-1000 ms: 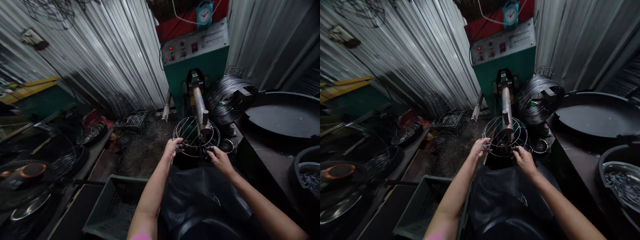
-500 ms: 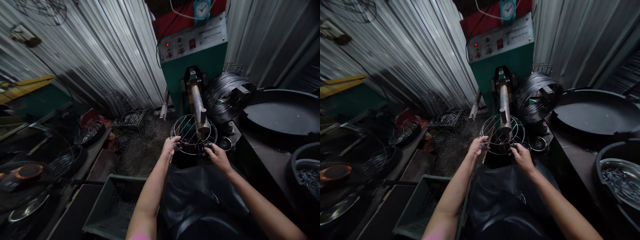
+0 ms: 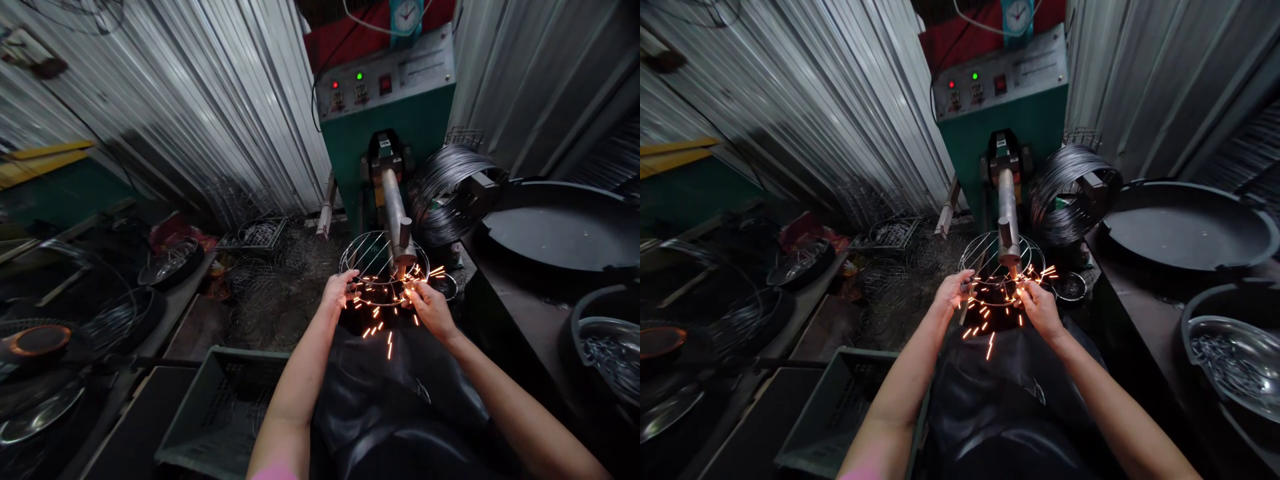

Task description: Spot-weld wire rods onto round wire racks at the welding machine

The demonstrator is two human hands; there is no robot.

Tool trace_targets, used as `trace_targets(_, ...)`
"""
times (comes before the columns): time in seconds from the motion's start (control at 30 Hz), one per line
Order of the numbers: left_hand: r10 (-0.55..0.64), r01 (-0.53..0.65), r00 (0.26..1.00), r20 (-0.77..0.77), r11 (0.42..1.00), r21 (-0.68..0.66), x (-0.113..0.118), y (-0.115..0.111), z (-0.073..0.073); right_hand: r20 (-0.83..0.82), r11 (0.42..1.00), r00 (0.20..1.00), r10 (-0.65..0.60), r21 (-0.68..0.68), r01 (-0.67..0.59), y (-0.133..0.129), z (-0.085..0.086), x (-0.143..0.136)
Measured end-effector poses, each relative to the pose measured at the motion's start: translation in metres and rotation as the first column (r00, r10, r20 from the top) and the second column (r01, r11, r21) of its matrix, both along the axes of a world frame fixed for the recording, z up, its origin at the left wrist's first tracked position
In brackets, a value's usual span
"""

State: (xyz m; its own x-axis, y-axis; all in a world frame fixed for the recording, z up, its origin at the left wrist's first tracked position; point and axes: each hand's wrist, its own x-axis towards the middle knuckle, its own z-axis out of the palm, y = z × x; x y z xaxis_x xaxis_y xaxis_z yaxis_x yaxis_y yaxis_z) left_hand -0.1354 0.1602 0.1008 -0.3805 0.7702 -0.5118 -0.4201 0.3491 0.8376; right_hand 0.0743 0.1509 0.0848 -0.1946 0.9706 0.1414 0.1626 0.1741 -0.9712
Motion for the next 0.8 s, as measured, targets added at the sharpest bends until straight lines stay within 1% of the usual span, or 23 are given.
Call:
trace_targets(0.1, -0.044, 0.044, 0.999, 0.014, 0.999, -0.012, -0.003, -0.003, 0.001, -0.093, 0.997, 0.995, -0.042, -0.073, 0.035, -0.007, -0.003, 0.007)
trace_targets(0.17, -0.097, 0.099, 0.994, 0.043, 0.994, -0.044, -0.010, -0.003, 0.004, -0.112, 0.988, 0.986, -0.121, -0.114, 0.109, -0.015, -0.014, 0.025)
trace_targets(0.2, -0.120, 0.124, 0.991, 0.053, 0.990, -0.067, -0.014, -0.001, 0.005, -0.091, 0.979, 0.981, -0.170, -0.131, 0.157, -0.020, -0.024, 0.038)
trace_targets(0.23, -0.138, 0.143, 0.989, 0.057, 0.986, -0.088, -0.019, 0.001, 0.007, -0.029, 0.969, 0.978, -0.207, -0.141, 0.201, -0.025, -0.037, 0.053)
trace_targets(0.27, -0.158, 0.163, 0.986, 0.058, 0.981, -0.105, -0.024, 0.005, 0.008, 0.065, 0.965, 0.975, -0.212, -0.146, 0.220, -0.030, -0.051, 0.068)
trace_targets(0.33, -0.217, 0.222, 0.974, 0.059, 0.969, -0.111, -0.033, 0.013, 0.008, 0.242, 0.958, 0.952, -0.186, -0.168, 0.230, -0.039, -0.080, 0.097)
trace_targets(0.37, -0.254, 0.260, 0.965, 0.065, 0.960, -0.104, -0.035, 0.018, 0.008, 0.298, 0.959, 0.939, -0.171, -0.170, 0.228, -0.043, -0.093, 0.108)
trace_targets(0.4, -0.283, 0.288, 0.957, 0.070, 0.953, -0.096, -0.037, 0.021, 0.007, 0.337, 0.960, 0.926, -0.169, -0.158, 0.232, -0.046, -0.102, 0.116)
trace_targets(0.43, -0.301, 0.307, 0.951, 0.074, 0.947, -0.092, -0.038, 0.024, 0.006, 0.364, 0.958, 0.914, -0.180, -0.144, 0.247, -0.049, -0.108, 0.121)
trace_targets(0.47, -0.307, 0.314, 0.949, 0.076, 0.945, -0.093, -0.037, 0.025, 0.005, 0.382, 0.954, 0.901, -0.206, -0.128, 0.273, -0.051, -0.110, 0.123)
trace_targets(0.53, -0.291, 0.299, 0.953, 0.090, 0.948, -0.104, -0.034, 0.022, 0.004, 0.395, 0.940, 0.884, -0.251, -0.120, 0.321, -0.051, -0.103, 0.118)
trace_targets(0.6, -0.240, 0.253, 0.964, 0.115, 0.960, -0.116, -0.029, 0.012, 0.005, 0.343, 0.939, 0.911, -0.229, -0.169, 0.300, -0.050, -0.086, 0.107)
trace_targets(0.7, -0.098, 0.111, 0.988, 0.117, 0.987, -0.114, -0.019, -0.005, 0.007, 0.108, 0.959, 0.989, -0.105, -0.252, 0.129, -0.046, -0.051, 0.081)
trace_targets(0.77, -0.007, 0.017, 0.994, 0.105, 0.995, -0.097, -0.011, -0.014, 0.006, -0.055, 0.971, 0.998, -0.038, -0.239, 0.024, -0.044, -0.028, 0.061)
trace_targets(0.8, 0.030, -0.022, 0.994, 0.104, 0.997, -0.079, -0.006, -0.016, 0.005, -0.115, 0.978, 0.993, -0.018, -0.210, -0.006, -0.043, -0.018, 0.050)
